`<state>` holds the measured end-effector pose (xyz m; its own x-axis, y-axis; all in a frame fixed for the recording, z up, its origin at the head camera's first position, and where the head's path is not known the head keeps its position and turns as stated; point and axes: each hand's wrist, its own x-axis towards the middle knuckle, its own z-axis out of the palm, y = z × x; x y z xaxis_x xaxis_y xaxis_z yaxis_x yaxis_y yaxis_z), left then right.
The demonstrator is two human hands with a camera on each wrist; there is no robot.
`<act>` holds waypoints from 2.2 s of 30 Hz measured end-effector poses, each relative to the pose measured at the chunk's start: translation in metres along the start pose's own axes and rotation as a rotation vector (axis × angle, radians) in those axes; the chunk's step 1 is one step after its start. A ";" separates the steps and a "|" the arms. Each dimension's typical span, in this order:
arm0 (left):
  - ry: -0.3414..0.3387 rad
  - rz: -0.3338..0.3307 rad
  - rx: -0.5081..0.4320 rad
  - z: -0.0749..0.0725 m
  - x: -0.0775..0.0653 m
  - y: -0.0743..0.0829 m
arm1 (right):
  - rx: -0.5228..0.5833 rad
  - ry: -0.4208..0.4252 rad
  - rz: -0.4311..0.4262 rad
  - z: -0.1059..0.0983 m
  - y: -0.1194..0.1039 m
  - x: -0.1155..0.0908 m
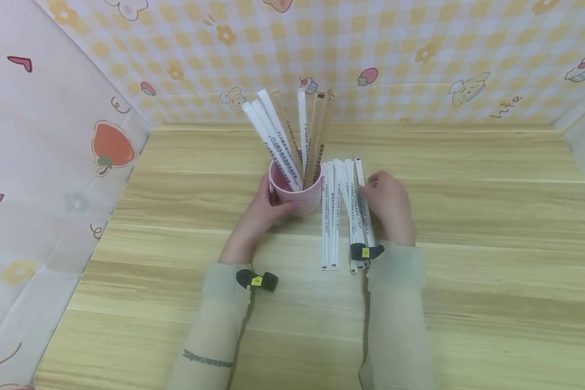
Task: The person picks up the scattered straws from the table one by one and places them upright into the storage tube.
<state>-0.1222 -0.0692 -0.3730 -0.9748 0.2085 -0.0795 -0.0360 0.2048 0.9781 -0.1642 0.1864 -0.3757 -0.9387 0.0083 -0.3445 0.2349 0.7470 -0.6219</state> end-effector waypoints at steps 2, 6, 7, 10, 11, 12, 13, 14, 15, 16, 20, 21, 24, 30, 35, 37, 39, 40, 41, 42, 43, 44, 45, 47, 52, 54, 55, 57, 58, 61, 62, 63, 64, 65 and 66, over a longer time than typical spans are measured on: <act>-0.001 0.001 0.000 0.000 0.000 0.000 | -0.001 -0.015 0.014 0.001 0.001 0.001; -0.003 0.003 0.002 0.001 0.000 0.000 | 0.020 -0.039 0.031 0.002 0.002 0.001; -0.003 0.003 0.003 0.001 0.000 0.000 | 0.017 -0.033 0.031 0.006 0.008 0.007; -0.003 0.004 0.003 0.001 0.001 -0.001 | 0.001 -0.009 0.030 0.019 0.030 0.027; -0.004 0.004 0.004 0.001 0.001 -0.001 | -0.006 0.000 0.026 0.023 0.038 0.034; -0.005 0.005 0.003 0.001 0.001 -0.002 | -0.012 0.010 0.023 0.028 0.045 0.041; -0.006 0.006 0.000 0.001 0.001 -0.002 | -0.017 0.018 0.023 0.032 0.052 0.048; -0.006 0.007 -0.001 0.001 0.001 -0.002 | -0.018 0.017 0.021 0.032 0.052 0.048; -0.006 0.008 -0.002 0.001 0.001 -0.002 | -0.017 0.014 0.021 0.032 0.051 0.047; -0.005 0.007 -0.002 0.001 0.001 -0.002 | -0.016 0.008 0.024 0.030 0.047 0.044; -0.002 0.003 -0.012 0.001 0.002 -0.003 | 0.006 -0.029 0.050 0.019 0.024 0.024; -0.002 0.000 -0.013 0.001 0.002 -0.003 | 0.017 -0.043 0.051 0.015 0.018 0.018; -0.005 0.001 -0.028 0.001 0.002 -0.003 | 0.034 -0.070 0.040 0.009 0.007 0.007; -0.006 -0.006 -0.037 0.001 0.001 -0.002 | 0.044 -0.077 0.007 0.002 0.003 0.000; -0.008 -0.005 -0.038 0.000 0.001 -0.002 | 0.075 0.009 -0.003 -0.004 0.003 -0.002; -0.009 -0.003 -0.040 0.000 0.001 -0.002 | 0.091 0.062 -0.020 -0.008 0.003 -0.003; -0.012 0.001 -0.041 0.001 0.001 -0.001 | 0.112 0.124 -0.019 -0.013 0.001 -0.006; -0.013 0.003 -0.044 0.001 0.001 -0.001 | 0.121 0.146 -0.034 -0.017 0.000 -0.008; -0.014 0.004 -0.046 0.001 0.001 -0.001 | 0.135 0.175 -0.039 -0.020 -0.002 -0.010; -0.014 0.004 -0.045 0.001 0.001 -0.001 | 0.148 0.208 -0.043 -0.023 -0.005 -0.013; -0.015 0.005 -0.047 0.001 0.001 -0.001 | 0.163 0.237 -0.046 -0.026 -0.008 -0.016; -0.015 0.005 -0.046 0.001 0.001 0.000 | 0.178 0.270 -0.048 -0.029 -0.011 -0.019; -0.015 0.004 -0.047 0.001 0.001 -0.001 | 0.201 0.301 -0.054 -0.032 -0.015 -0.022; -0.014 0.000 -0.047 0.001 0.001 -0.001 | 0.248 0.364 -0.069 -0.038 -0.021 -0.027; -0.013 -0.001 -0.051 0.001 0.001 -0.002 | 0.478 0.510 -0.108 -0.048 -0.034 -0.039; -0.012 0.001 -0.053 0.000 0.001 -0.002 | 0.581 0.562 -0.144 -0.051 -0.039 -0.043; -0.012 0.001 -0.054 0.000 0.001 -0.002 | 0.622 0.589 -0.166 -0.052 -0.042 -0.045; -0.011 0.001 -0.055 0.000 0.001 -0.002 | 0.730 0.630 -0.207 -0.053 -0.047 -0.051; -0.010 0.000 -0.054 0.000 0.001 -0.002 | 0.762 0.654 -0.227 -0.054 -0.050 -0.053; -0.010 -0.001 -0.054 0.000 0.001 -0.002 | 0.852 0.727 -0.307 -0.054 -0.056 -0.060; -0.010 0.000 -0.054 0.000 0.001 -0.002 | 0.880 0.746 -0.336 -0.054 -0.058 -0.062; -0.010 0.001 -0.055 0.000 0.001 -0.002 | 0.900 0.766 -0.365 -0.054 -0.059 -0.063; -0.011 0.001 -0.056 0.000 0.001 -0.002 | 0.917 0.785 -0.396 -0.053 -0.061 -0.064; -0.012 0.002 -0.058 0.000 0.001 -0.002 | 0.951 0.796 -0.427 -0.053 -0.062 -0.065; -0.013 0.004 -0.061 0.000 0.001 -0.002 | 0.977 0.806 -0.455 -0.052 -0.064 -0.065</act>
<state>-0.1231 -0.0693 -0.3754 -0.9720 0.2216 -0.0778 -0.0460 0.1454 0.9883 -0.1313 0.1730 -0.2772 -0.7869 0.5265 0.3219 -0.3702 0.0146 -0.9288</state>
